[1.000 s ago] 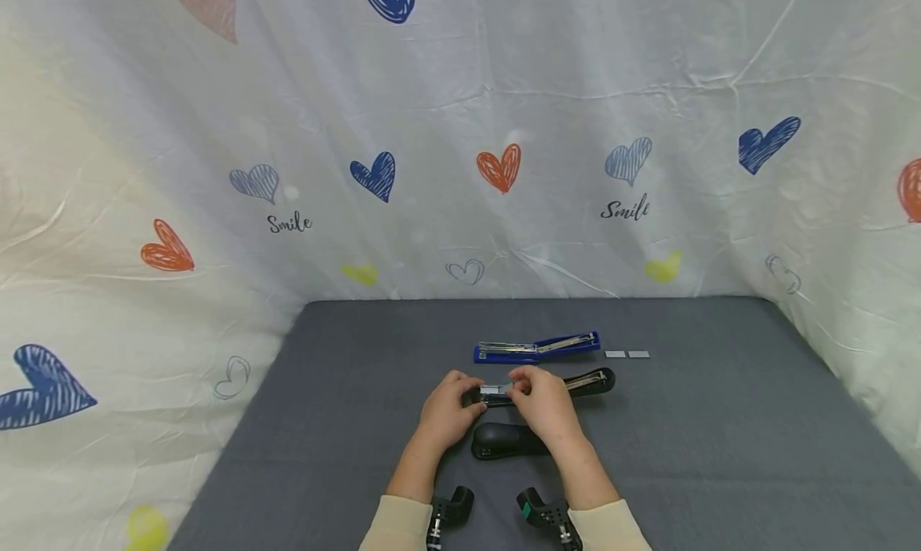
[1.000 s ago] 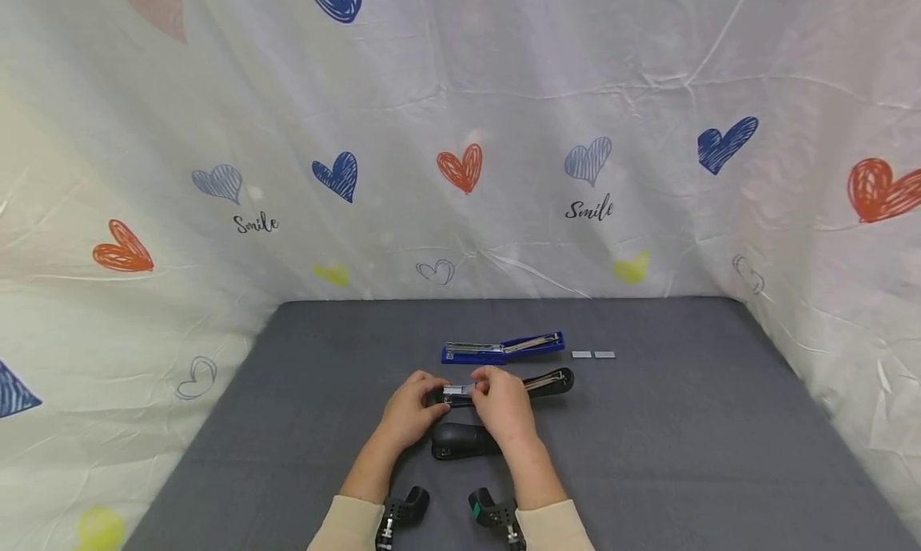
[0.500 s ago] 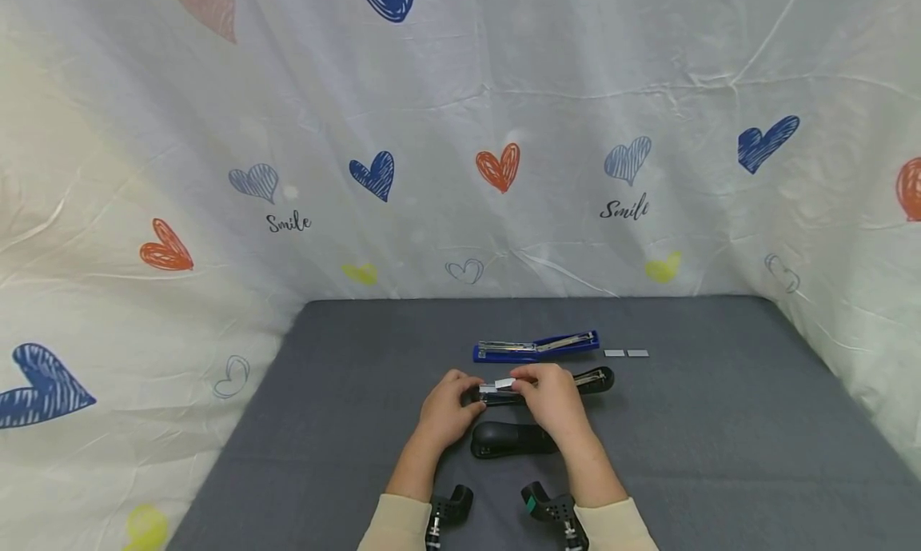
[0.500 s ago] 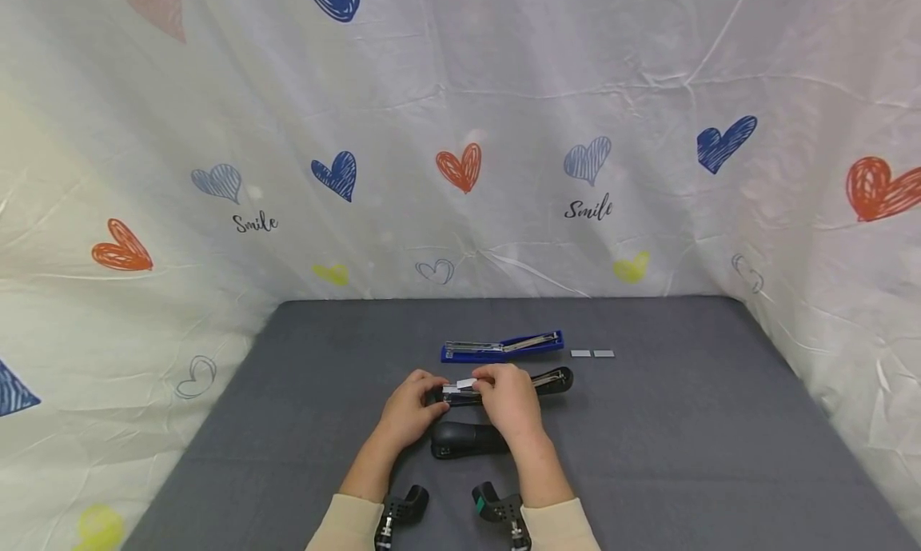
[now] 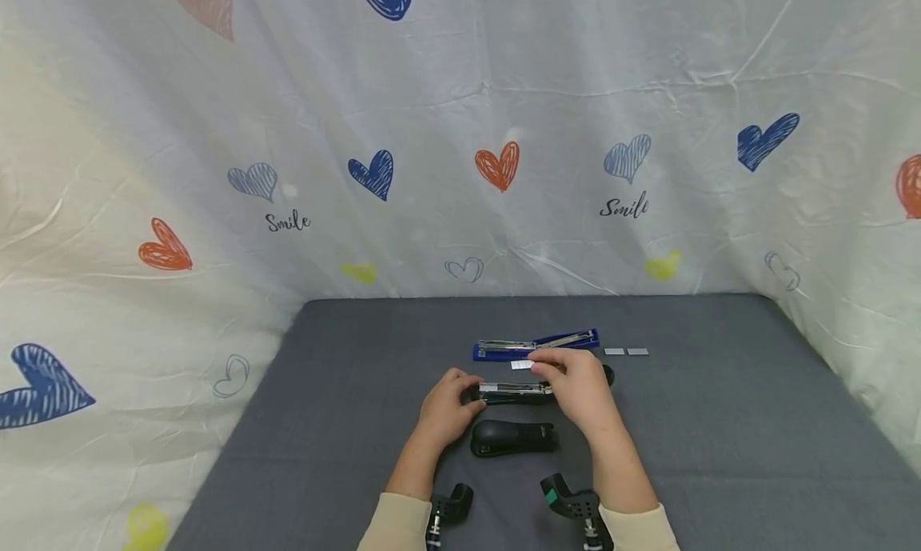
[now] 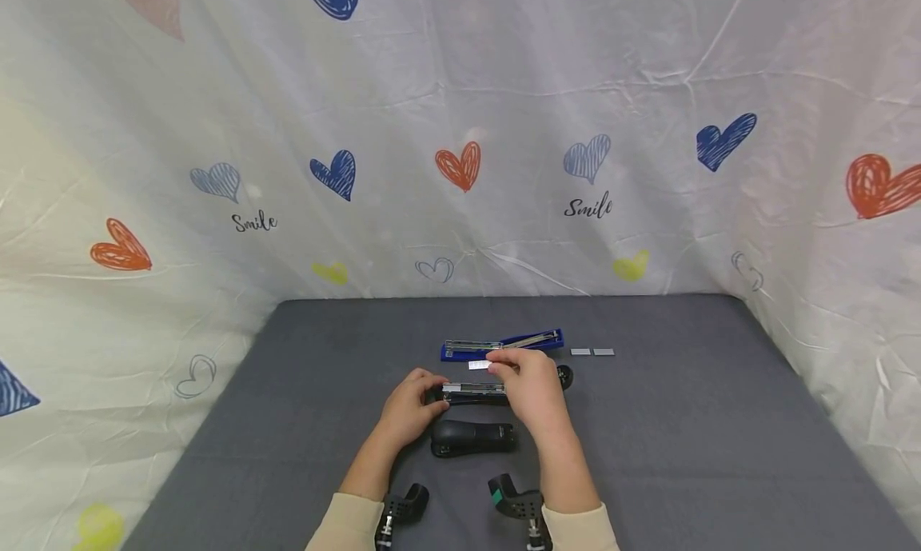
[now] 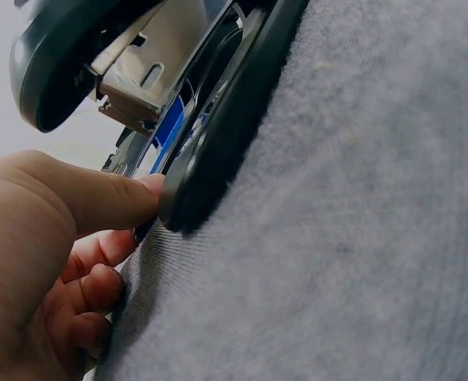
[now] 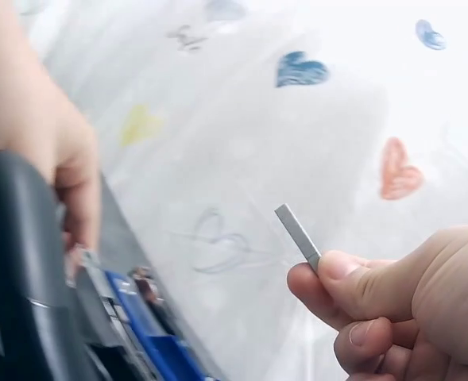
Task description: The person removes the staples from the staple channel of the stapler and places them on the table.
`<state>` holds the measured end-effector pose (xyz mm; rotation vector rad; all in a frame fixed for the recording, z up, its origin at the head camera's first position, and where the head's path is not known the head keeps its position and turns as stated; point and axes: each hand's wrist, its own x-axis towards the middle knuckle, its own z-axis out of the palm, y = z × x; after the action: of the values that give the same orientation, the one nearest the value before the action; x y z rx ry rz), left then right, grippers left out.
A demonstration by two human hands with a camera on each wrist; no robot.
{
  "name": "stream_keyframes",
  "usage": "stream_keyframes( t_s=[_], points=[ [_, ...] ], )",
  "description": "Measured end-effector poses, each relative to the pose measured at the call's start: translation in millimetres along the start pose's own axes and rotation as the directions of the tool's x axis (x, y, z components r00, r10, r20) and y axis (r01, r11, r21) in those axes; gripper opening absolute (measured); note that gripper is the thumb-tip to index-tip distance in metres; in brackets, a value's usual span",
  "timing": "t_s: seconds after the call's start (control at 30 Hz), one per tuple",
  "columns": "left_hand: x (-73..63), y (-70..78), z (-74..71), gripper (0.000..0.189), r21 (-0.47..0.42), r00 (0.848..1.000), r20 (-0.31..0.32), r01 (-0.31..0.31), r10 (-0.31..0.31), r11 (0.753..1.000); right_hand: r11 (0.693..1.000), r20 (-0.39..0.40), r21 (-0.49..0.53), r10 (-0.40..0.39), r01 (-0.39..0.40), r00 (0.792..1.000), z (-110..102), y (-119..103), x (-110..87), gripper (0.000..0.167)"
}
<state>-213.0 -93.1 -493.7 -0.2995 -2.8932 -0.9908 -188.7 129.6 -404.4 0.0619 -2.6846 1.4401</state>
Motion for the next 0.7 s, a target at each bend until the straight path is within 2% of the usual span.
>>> stream_keyframes(
  t_s=[0.4,0.7],
  points=[
    [0.1,-1.1,1.5,0.032,-0.008,1.000,0.009,0.009,-0.009,1.000,0.999,-0.136,0.041,0.031,-0.026,0.990,-45,10,-5.9,0.022],
    [0.6,-3.0,2.3,0.032,-0.014,1.000,0.002,0.002,-0.002,1.000,0.995,-0.202,0.027,0.097,-0.093,0.975,-67,36,-6.8,0.026]
  ],
)
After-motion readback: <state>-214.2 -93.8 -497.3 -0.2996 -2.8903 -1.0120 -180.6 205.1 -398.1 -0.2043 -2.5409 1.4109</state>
